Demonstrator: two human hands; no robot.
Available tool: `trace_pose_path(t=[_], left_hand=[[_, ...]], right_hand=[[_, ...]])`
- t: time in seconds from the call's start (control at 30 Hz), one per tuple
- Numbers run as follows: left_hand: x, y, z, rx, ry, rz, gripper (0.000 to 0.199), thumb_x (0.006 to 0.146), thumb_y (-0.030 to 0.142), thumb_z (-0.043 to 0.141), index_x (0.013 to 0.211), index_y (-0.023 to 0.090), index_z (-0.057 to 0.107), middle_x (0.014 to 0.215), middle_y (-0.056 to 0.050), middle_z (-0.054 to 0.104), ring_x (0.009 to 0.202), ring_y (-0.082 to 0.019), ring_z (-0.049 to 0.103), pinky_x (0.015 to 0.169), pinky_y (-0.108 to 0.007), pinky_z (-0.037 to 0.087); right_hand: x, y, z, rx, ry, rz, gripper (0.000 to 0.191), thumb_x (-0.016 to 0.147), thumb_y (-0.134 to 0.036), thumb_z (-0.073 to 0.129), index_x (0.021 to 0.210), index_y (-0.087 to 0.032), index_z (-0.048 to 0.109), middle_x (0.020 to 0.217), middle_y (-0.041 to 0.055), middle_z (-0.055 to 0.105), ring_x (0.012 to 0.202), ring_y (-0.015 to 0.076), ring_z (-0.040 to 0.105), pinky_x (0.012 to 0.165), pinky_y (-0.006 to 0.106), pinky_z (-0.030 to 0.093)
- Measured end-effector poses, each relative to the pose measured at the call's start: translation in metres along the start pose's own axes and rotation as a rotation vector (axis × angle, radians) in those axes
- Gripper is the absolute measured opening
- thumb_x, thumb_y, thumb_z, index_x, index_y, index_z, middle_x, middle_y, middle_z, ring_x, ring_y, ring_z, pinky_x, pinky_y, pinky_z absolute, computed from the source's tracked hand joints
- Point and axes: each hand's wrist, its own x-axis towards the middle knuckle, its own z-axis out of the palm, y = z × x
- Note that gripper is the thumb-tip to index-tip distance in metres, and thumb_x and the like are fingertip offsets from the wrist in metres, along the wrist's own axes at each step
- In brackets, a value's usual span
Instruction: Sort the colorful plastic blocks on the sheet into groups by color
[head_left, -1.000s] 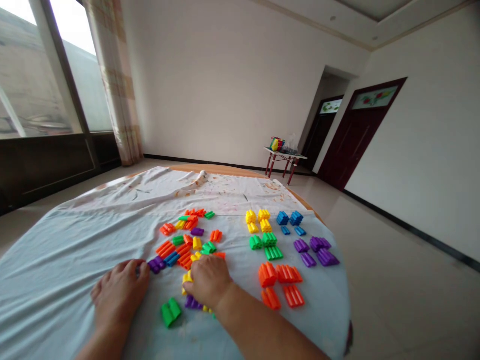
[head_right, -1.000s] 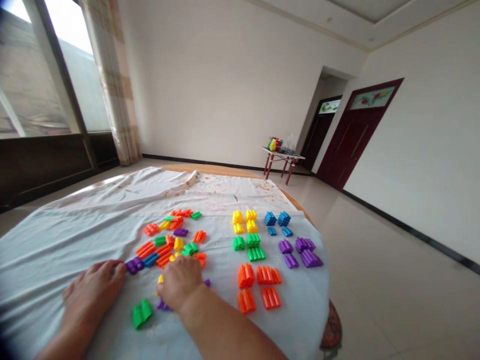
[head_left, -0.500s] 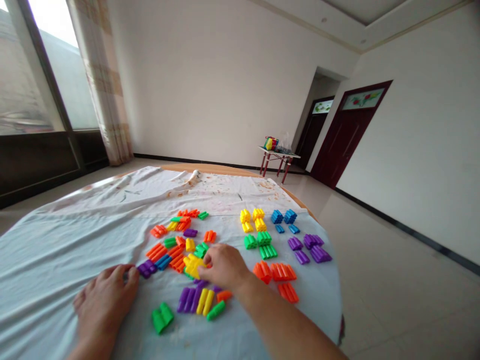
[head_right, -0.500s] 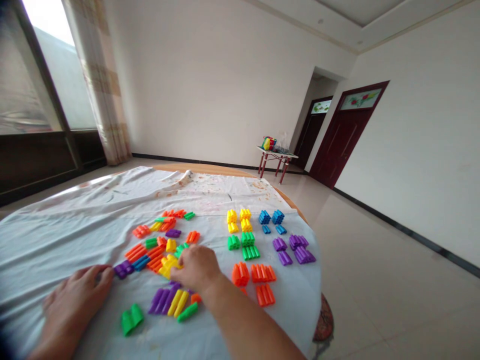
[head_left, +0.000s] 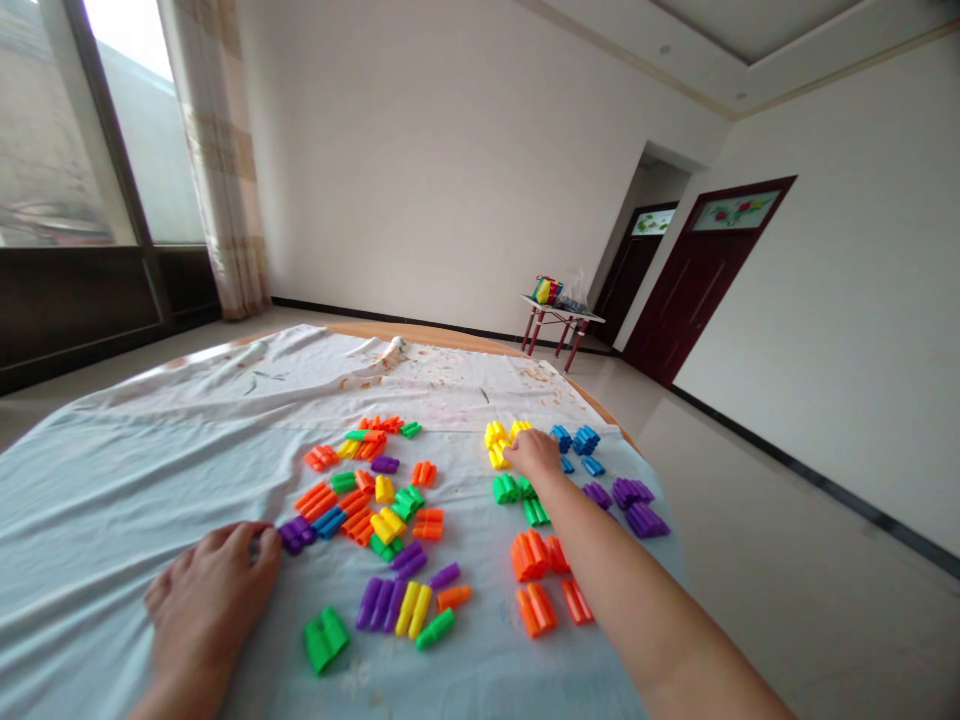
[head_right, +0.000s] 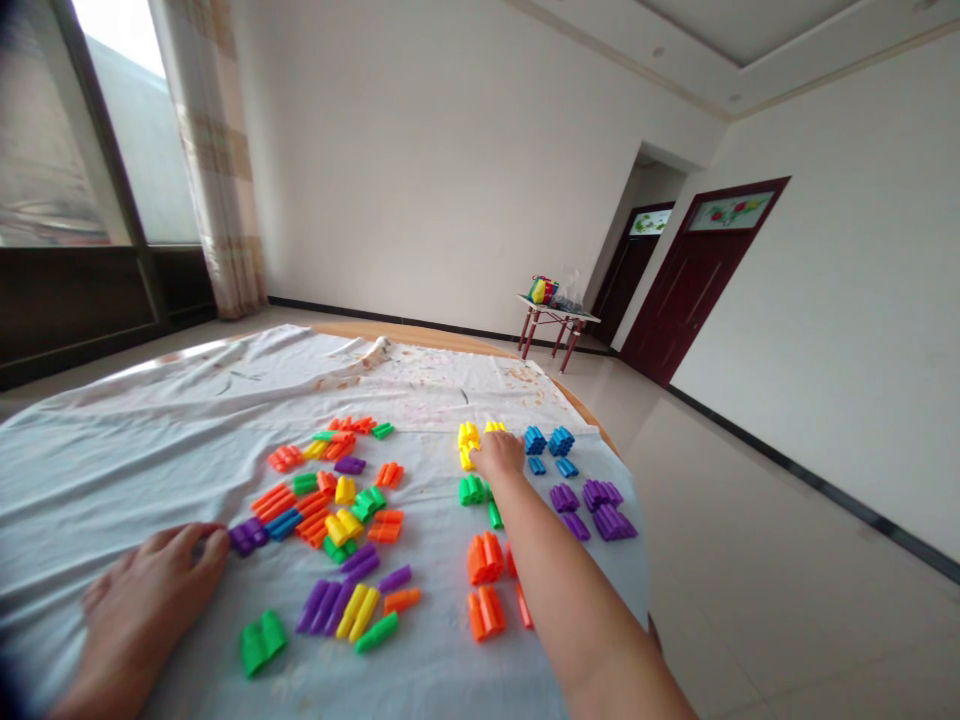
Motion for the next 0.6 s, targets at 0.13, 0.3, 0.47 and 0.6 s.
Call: trace_pose_path(t=[0.13,0.3,0.47,0.6], left_hand=[[0.0,0.0,-0.001,-0.006,-0.005,0.003,0.052,0.086,0.049,0.019,0.108,0.028,0.061,0.124,-0.006,0.058,0.117,-0.029,0.047,0.099,-0.042,0.029],[-0.002,0.001,-0.005,-0.034,-0.02,0.017,0.054,0.085,0.051,0.019,0.109,0.027,0.062,0.124,-0.008,0.057,0.118,-0.032,0.045,0.102,-0.045,0.027],[-0.004,0.002,-0.007,-0.091,0.003,0.023,0.052,0.085,0.05,0.024,0.105,0.024,0.064,0.121,-0.011,0.059,0.117,-0.034,0.046,0.102,-0.046,0.028],[-0.003,0.001,-0.006,-0.107,0.028,0.032,0.051,0.085,0.049,0.025,0.103,0.024,0.065,0.12,-0.011,0.06,0.116,-0.035,0.047,0.101,-0.049,0.029]], right_hand=[[0.007,-0.005,0.011,-0.04,-0.04,0.031,0.023,0.077,-0.033,0.058,0.086,-0.018,0.073,0.096,0.0129,0.072,0.097,0.025,0.064,0.082,0.034,0.041],[0.015,-0.008,0.018,-0.07,-0.074,0.049,0.03,0.079,-0.035,0.056,0.095,-0.016,0.072,0.102,0.0145,0.07,0.1,0.026,0.063,0.086,0.036,0.04],[0.016,-0.011,0.024,-0.076,-0.097,0.045,0.028,0.08,-0.029,0.055,0.097,-0.015,0.071,0.103,0.0159,0.07,0.101,0.0271,0.063,0.086,0.037,0.039],[0.015,-0.012,0.017,-0.057,-0.073,0.012,0.025,0.08,-0.026,0.055,0.095,-0.014,0.071,0.101,0.0165,0.07,0.101,0.0274,0.062,0.086,0.038,0.038]])
